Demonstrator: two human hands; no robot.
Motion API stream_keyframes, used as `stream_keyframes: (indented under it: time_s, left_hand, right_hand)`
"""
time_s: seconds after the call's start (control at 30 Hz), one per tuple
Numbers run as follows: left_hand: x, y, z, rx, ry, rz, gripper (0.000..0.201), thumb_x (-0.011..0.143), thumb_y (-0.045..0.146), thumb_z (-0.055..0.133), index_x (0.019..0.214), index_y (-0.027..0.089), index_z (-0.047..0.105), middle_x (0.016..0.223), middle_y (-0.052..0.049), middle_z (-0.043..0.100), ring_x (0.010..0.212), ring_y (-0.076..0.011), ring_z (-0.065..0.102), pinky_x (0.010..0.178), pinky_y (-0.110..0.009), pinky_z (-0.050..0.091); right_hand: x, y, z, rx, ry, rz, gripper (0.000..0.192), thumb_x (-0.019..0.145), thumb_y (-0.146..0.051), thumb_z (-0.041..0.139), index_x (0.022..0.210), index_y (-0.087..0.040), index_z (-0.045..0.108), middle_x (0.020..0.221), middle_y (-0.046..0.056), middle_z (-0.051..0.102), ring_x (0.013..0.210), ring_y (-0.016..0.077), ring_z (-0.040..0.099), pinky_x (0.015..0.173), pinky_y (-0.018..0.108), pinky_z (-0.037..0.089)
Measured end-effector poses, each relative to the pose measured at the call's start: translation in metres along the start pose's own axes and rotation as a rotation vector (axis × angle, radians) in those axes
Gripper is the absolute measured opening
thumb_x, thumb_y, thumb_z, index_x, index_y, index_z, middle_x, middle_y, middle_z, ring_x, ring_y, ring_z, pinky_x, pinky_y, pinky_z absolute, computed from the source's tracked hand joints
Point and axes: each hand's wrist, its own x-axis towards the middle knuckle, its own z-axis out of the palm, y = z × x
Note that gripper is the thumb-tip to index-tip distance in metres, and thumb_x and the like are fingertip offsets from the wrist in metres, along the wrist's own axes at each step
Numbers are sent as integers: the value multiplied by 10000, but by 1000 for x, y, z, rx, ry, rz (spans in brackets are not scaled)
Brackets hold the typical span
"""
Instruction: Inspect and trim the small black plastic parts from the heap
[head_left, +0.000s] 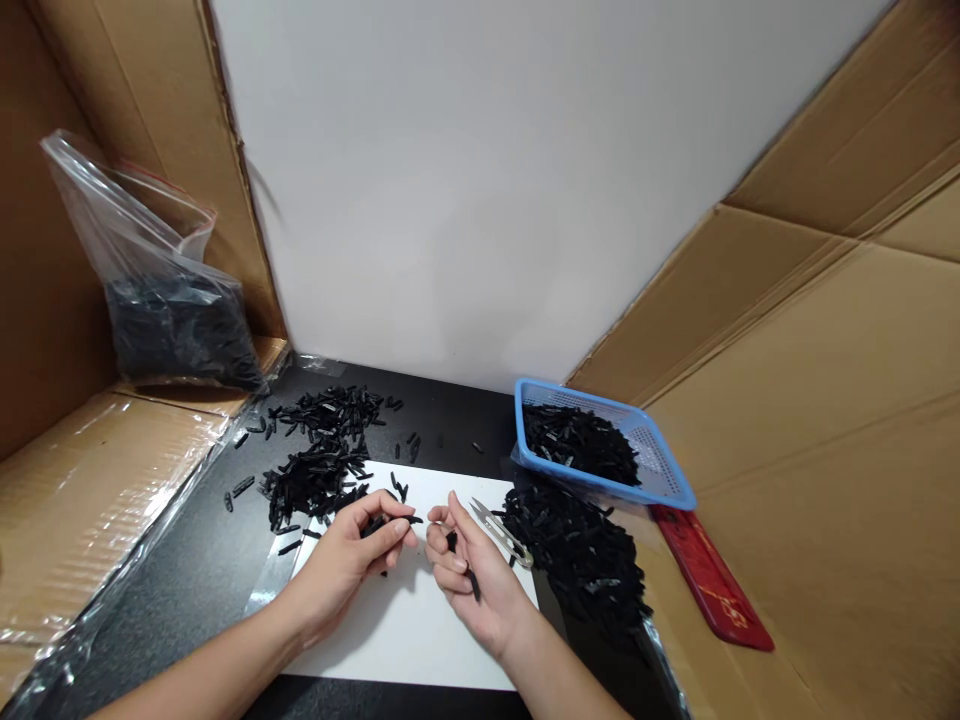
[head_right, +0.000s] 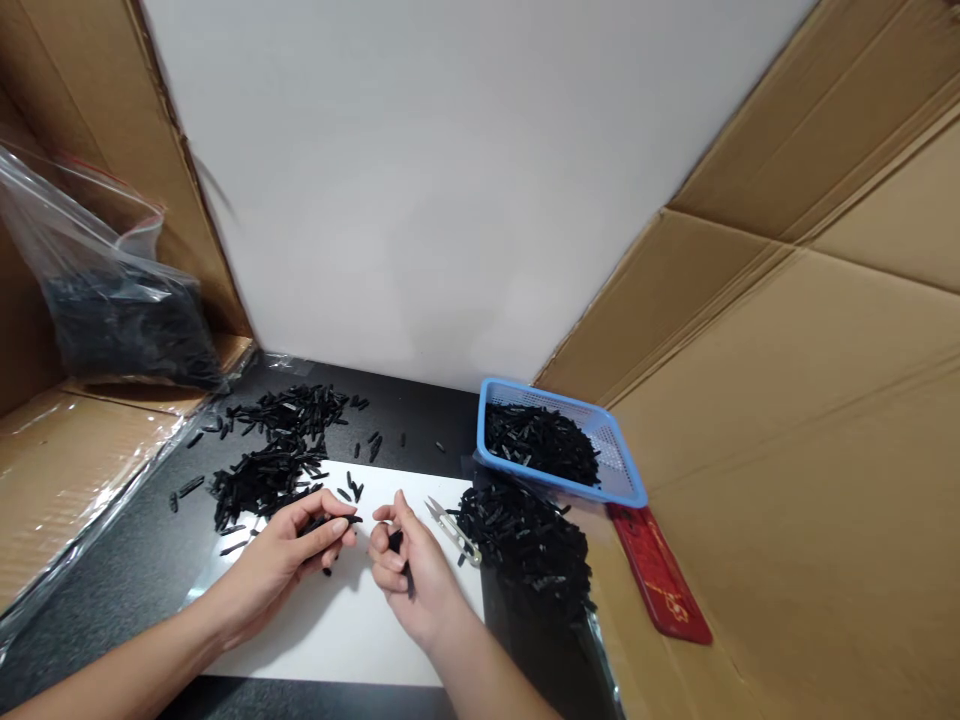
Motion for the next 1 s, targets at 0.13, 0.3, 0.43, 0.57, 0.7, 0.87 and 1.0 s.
stream_keyframes:
  time_s: [0.13, 0.3, 0.43, 0.57, 0.7, 0.87, 1.0]
  left_hand:
    - [1, -2, -1, 46, 41, 44, 225, 727, 356, 755, 847, 186, 668, 737, 21, 625, 604, -97, 456, 603, -212, 366]
    - [2, -3, -2, 106, 76, 80, 230, 719, 363, 753, 842, 181, 685, 731, 11, 626, 608, -113, 471, 596, -228, 367]
    - [2, -2, 0, 107, 98, 75, 241, 700, 367, 766, 828, 180, 684, 737, 6, 638, 601, -116, 474, 590, -230, 360]
    - [2, 0, 1, 76, 87, 40, 254, 696, 376, 770, 829, 180, 679, 749, 2, 657, 593, -113, 475, 592, -229, 363]
    - [3, 1, 0, 32, 86, 1, 262, 675, 373, 784, 818, 185, 670, 726, 8, 664, 572, -104, 474, 580, -224, 362]
    - [3, 2, -2, 15, 74, -4, 284, 676, 372, 786, 837, 173, 663, 732, 5, 665, 540, -79, 438, 542, -205, 325]
    - [3, 3, -2, 1, 50, -11, 307, 681, 395, 786, 844, 162, 671, 739, -1, 657, 539, -76, 426, 541, -204, 311]
  right_hand:
    - [-1, -1, 1, 24, 4, 62, 329, 754, -407, 771, 775, -115, 622, 589, 1, 578, 380, 9, 317, 285, 72, 160]
    - [-3, -1, 4, 1, -16, 134, 471, 852, -580, 576, 767, -118, 610, 575, 12, 578, 342, 7, 269, 272, 84, 111]
    - [-2, -6, 2, 39, -21, 115, 337, 816, -437, 695, 741, -126, 588, 566, -29, 540, 329, -10, 173, 277, 96, 91]
    - [0, -15, -4, 4, 29, -117, 328, 790, -396, 731, 660, -171, 531, 487, -95, 400, 342, 22, 130, 293, 134, 130]
    - [-6, -17, -8, -244, 62, -328, 418, 826, -530, 641, 622, -204, 476, 438, -134, 210, 373, 56, 87, 333, 165, 132]
    - [-33, -5, -22, -1162, -180, -471, 279, 882, -455, 591, 777, -218, 693, 522, -43, 518, 446, 107, 405, 451, 219, 318]
    - [-52, 9, -42, -1650, -355, -621, 199, 886, -312, 613, 728, -246, 713, 651, 3, 683, 584, 167, 599, 563, 255, 418]
